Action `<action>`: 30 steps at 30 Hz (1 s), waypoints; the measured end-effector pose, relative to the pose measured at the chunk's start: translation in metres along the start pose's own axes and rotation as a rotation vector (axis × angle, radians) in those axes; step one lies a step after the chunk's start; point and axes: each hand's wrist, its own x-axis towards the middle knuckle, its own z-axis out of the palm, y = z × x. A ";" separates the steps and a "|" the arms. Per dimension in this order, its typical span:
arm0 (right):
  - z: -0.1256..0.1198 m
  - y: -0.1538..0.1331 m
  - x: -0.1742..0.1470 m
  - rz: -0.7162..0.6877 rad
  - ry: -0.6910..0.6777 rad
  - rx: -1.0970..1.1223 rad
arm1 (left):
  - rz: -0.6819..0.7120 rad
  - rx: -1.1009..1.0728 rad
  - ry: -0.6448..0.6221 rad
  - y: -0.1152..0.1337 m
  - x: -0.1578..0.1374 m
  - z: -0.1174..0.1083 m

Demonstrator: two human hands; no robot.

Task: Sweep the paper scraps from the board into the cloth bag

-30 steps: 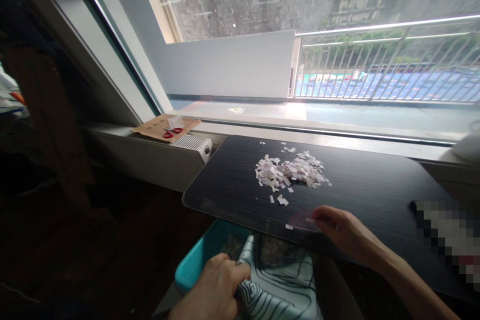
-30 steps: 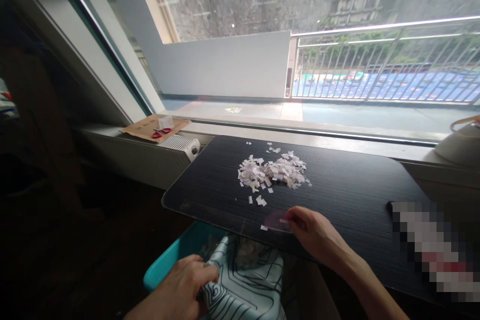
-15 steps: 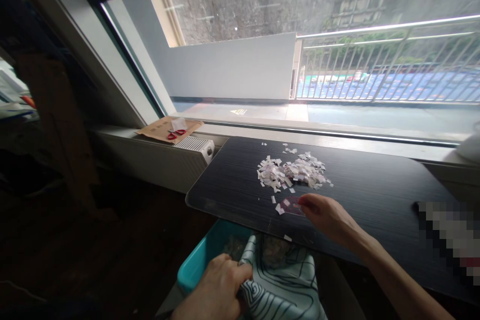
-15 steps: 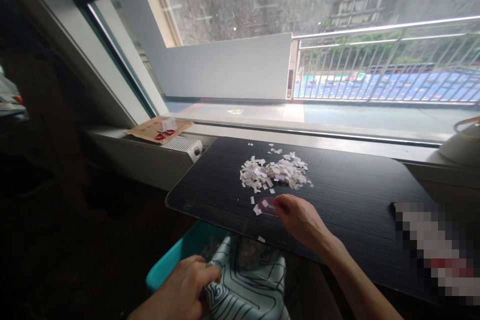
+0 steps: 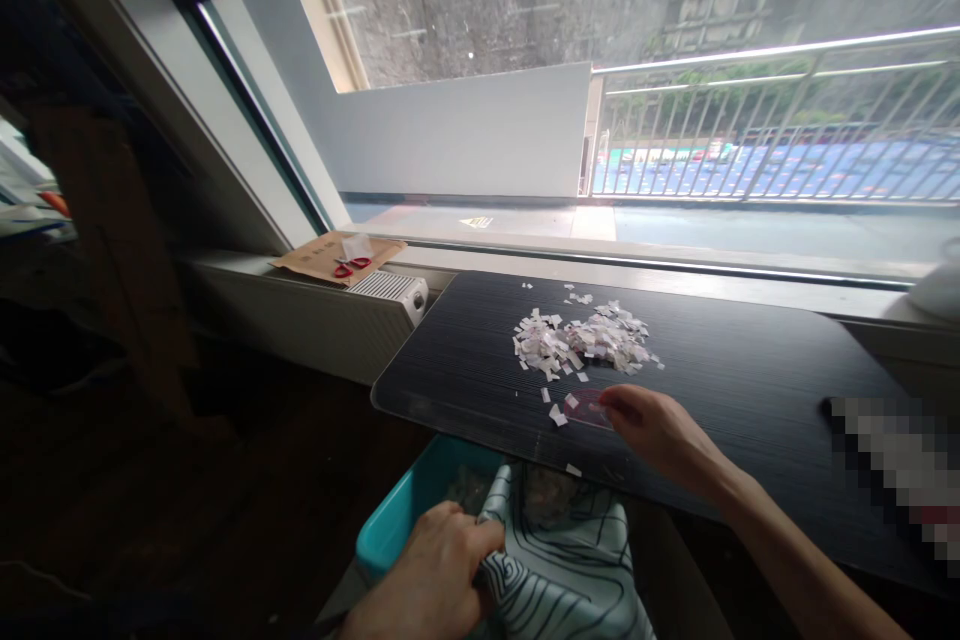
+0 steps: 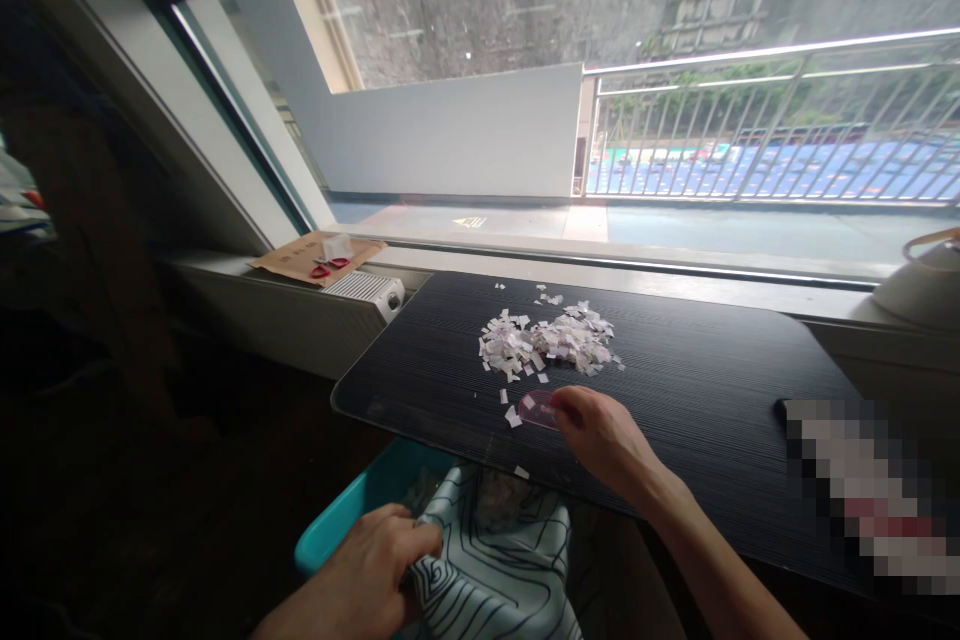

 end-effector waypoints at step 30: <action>-0.006 -0.006 -0.022 -0.054 -0.082 0.068 | 0.012 0.028 0.036 0.001 -0.001 0.004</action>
